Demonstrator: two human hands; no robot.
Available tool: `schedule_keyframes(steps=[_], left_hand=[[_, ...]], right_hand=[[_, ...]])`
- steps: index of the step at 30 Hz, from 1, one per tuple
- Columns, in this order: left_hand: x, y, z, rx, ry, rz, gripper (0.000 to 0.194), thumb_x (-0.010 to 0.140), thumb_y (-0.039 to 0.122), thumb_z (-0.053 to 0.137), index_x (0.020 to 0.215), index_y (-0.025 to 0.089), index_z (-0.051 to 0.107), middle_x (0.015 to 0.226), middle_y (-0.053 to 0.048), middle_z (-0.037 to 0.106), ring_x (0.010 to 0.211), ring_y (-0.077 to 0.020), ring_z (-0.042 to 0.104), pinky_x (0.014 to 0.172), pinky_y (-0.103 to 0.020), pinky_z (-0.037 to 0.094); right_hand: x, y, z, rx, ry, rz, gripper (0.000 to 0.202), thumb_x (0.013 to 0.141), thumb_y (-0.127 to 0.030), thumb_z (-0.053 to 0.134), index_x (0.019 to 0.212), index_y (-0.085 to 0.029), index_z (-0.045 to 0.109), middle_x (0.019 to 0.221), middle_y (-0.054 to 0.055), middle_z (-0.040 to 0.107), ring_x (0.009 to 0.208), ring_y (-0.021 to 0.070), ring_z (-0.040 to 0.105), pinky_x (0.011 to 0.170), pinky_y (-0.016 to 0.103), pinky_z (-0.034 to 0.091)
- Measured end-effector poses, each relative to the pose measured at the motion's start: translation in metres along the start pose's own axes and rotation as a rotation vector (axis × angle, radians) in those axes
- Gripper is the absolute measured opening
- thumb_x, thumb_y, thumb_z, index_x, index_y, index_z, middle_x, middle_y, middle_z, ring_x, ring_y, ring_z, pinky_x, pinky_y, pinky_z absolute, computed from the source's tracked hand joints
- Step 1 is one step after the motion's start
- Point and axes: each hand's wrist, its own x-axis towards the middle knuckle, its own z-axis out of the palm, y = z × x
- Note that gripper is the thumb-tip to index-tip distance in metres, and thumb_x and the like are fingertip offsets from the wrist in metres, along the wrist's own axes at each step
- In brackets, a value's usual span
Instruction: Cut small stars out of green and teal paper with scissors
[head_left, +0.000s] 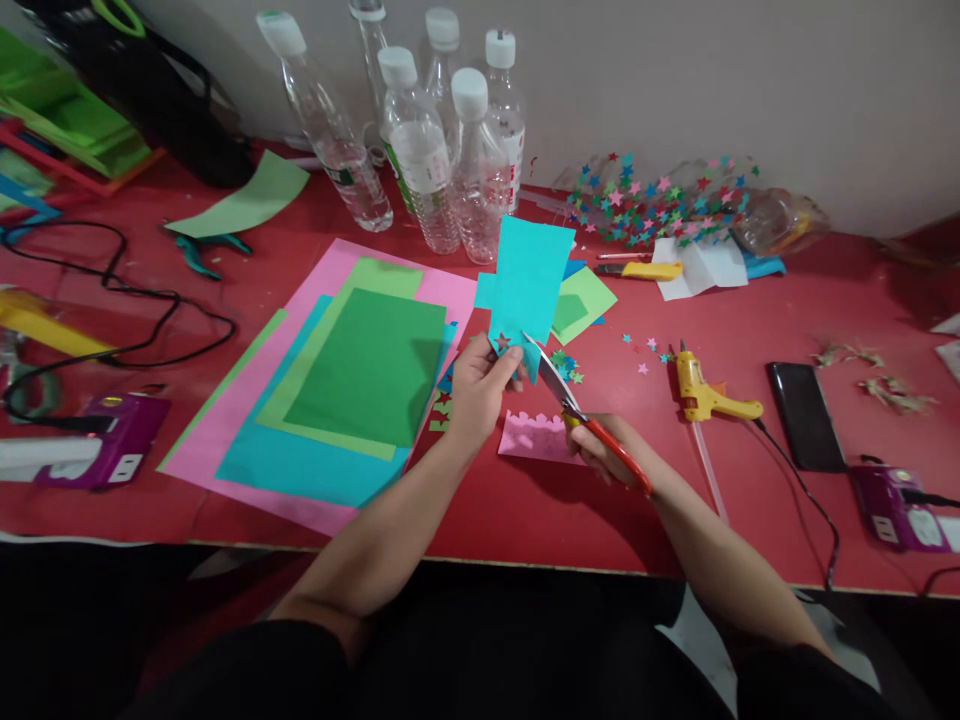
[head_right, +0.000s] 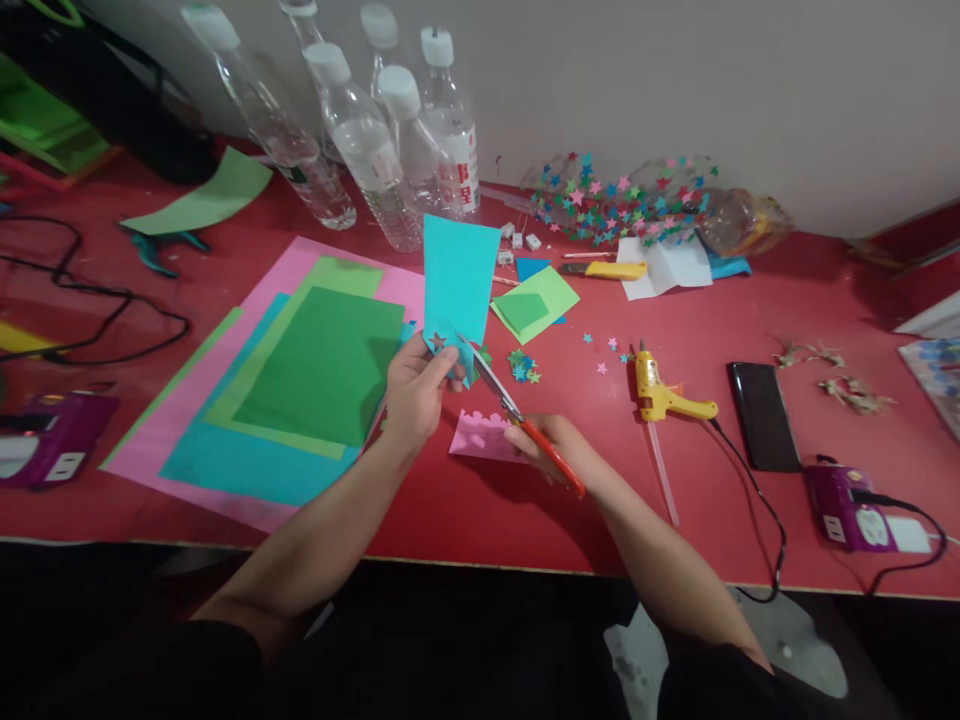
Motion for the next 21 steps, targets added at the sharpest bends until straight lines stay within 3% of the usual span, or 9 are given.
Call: schedule_keyframes(steps=[7, 21], left_hand=[[0.0007, -0.0010, -0.0007, -0.005, -0.013, -0.008, 0.014, 0.081, 0.030, 0.064, 0.076, 0.018, 0.058, 0.058, 0.005, 0.060, 0.046, -0.0048, 0.053, 0.044, -0.016, 0.043], [0.0086, -0.0029, -0.0015, -0.132, -0.029, -0.076, 0.015, 0.076, 0.029, 0.067, 0.075, 0.017, 0.059, 0.055, 0.005, 0.059, 0.042, -0.0041, 0.052, 0.040, -0.015, 0.040]], right_hand=[[0.0021, 0.0001, 0.0049, 0.014, 0.043, 0.062, 0.042, 0.077, -0.058, 0.053, 0.063, -0.020, 0.043, 0.038, -0.009, 0.037, 0.028, 0.0063, 0.036, 0.033, 0.020, 0.027], [0.0085, 0.0033, 0.0003, -0.057, 0.052, -0.035, 0.045, 0.077, -0.063, 0.053, 0.063, -0.021, 0.043, 0.037, -0.008, 0.036, 0.029, 0.0079, 0.037, 0.033, 0.020, 0.025]])
